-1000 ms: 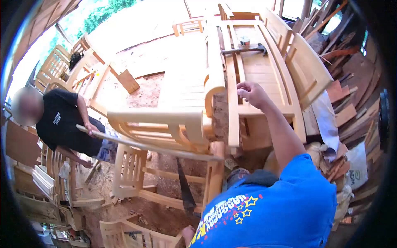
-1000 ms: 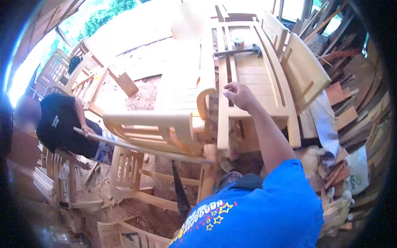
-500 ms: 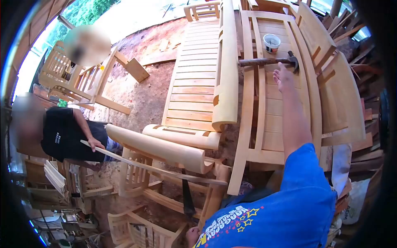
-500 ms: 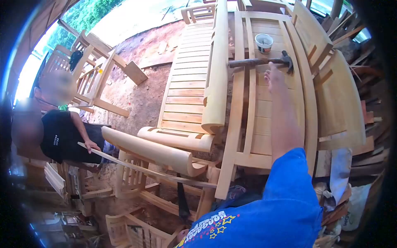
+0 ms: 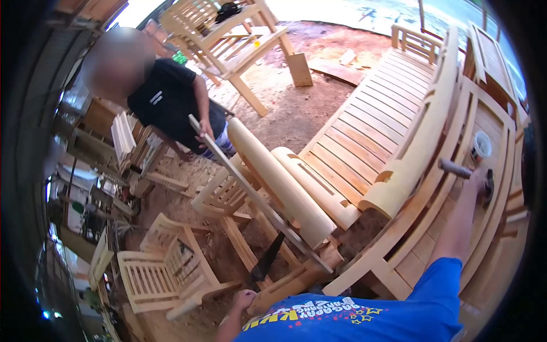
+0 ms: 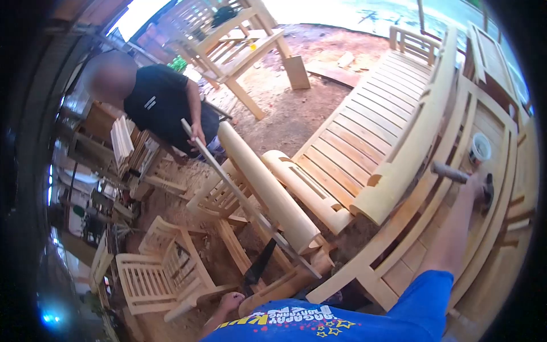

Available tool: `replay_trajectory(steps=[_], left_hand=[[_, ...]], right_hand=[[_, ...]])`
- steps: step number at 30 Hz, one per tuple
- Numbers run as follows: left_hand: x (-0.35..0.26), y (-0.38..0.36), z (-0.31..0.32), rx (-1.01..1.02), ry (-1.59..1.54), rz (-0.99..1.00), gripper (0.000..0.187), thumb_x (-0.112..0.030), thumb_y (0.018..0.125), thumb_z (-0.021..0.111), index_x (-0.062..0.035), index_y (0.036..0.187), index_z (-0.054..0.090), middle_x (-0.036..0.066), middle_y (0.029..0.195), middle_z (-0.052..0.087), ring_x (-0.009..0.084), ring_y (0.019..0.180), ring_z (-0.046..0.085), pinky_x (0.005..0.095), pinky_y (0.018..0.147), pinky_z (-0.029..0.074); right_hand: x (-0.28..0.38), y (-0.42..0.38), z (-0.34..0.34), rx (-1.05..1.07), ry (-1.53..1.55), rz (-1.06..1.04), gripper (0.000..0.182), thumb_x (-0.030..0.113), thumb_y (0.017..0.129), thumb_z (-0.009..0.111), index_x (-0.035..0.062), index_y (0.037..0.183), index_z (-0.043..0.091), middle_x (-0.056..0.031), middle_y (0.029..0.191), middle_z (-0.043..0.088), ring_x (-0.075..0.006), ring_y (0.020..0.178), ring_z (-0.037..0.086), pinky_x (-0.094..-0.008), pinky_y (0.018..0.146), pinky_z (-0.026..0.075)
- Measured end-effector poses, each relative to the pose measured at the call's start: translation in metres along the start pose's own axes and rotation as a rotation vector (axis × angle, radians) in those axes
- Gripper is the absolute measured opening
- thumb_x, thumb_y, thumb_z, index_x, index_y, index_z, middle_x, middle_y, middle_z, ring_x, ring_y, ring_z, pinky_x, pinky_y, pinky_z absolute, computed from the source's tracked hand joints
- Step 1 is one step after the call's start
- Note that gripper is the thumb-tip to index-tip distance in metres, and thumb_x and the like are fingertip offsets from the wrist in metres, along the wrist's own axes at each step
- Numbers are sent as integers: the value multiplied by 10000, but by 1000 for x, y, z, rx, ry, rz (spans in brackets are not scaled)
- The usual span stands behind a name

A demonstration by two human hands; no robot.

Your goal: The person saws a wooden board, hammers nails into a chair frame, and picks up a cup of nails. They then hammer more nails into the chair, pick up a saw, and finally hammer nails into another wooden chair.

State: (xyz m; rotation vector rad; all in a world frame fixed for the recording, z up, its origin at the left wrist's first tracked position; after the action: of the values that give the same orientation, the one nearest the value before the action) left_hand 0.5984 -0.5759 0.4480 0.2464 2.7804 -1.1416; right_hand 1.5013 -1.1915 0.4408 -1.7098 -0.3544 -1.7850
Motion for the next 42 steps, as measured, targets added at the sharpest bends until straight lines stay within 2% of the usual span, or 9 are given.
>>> replay_trajectory(steps=[4, 7, 12, 20, 27, 30, 36, 39, 42], left_hand=[[17, 6, 16, 46, 59, -42, 337, -406, 858, 642, -184, 1067, 785, 131, 1108, 739, 310, 1055, 699, 408, 949, 530], [32, 6, 22, 68, 54, -95, 336, -412, 866, 644, -182, 1065, 786, 133, 1111, 738, 313, 1052, 698, 408, 946, 532], [51, 13, 29, 72, -51, -139, 334, -411, 857, 659, -178, 1056, 789, 135, 1093, 742, 311, 1024, 707, 407, 920, 542], [49, 27, 31, -40, -2, -16, 331, -418, 841, 697, -163, 1027, 797, 129, 1068, 748, 308, 988, 715, 403, 902, 549], [64, -10, 25, -8, -34, -114, 340, -407, 840, 691, -146, 1036, 788, 142, 1054, 744, 318, 987, 715, 399, 890, 549], [69, -22, 23, -9, 10, -131, 347, -406, 840, 680, -136, 1032, 784, 151, 1042, 742, 319, 967, 719, 396, 874, 549], [61, -15, 20, 16, 8, -115, 348, -404, 823, 677, -133, 1012, 786, 164, 978, 746, 320, 908, 725, 397, 830, 558], [50, -5, 24, -38, -66, -65, 344, -406, 821, 682, -132, 1000, 786, 156, 931, 749, 315, 865, 727, 398, 794, 564], [60, 12, 38, -78, -100, -6, 344, -411, 821, 687, -134, 998, 787, 147, 897, 751, 297, 819, 731, 396, 770, 565]], right_hand=[[28, -38, -8, -114, -279, -67, 623, 157, 905, 650, -109, 1384, 355, -175, 1046, 631, -245, 702, 679, -361, 618, 592], [29, -9, 12, 237, -173, -151, 719, 377, 869, 747, -163, 1266, 486, -173, 1053, 634, -244, 776, 678, -365, 683, 578], [55, -24, 29, 251, -304, -37, 860, 611, 784, 794, -94, 1238, 602, -183, 1124, 629, -260, 906, 663, -372, 780, 563], [-17, 76, 79, 425, -240, -56, 849, 527, 741, 832, 15, 1358, 555, -129, 1292, 603, -265, 1090, 623, -409, 862, 554], [39, -5, 63, 348, -188, 197, 622, 597, 819, 718, 67, 1133, 637, -99, 1025, 622, -255, 889, 623, -397, 699, 545], [39, -3, 68, 281, -50, 360, 802, 630, 828, 710, 2, 1308, 570, -156, 1201, 585, -323, 1020, 590, -476, 859, 522], [3, 56, 74, 315, -212, 271, 574, 412, 907, 627, -18, 1285, 587, -169, 1201, 597, -317, 1073, 603, -497, 847, 563], [21, 40, 53, 121, -279, 104, 479, 347, 898, 546, -28, 1186, 625, -157, 1121, 613, -281, 956, 648, -450, 776, 579], [52, -1, 38, 287, -142, 149, 597, 280, 926, 582, -75, 1394, 476, -182, 1329, 555, -313, 1200, 583, -459, 931, 575]])
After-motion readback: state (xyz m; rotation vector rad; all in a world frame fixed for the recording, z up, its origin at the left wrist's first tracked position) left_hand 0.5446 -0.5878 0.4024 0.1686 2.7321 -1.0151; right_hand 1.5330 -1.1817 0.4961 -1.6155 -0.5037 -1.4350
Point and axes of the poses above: each hand's wrist, its own y-axis towards the middle knuckle, its own z-axis out of the palm, x = y × z, the point moved 7 cm from there along y, towards the middle knuckle
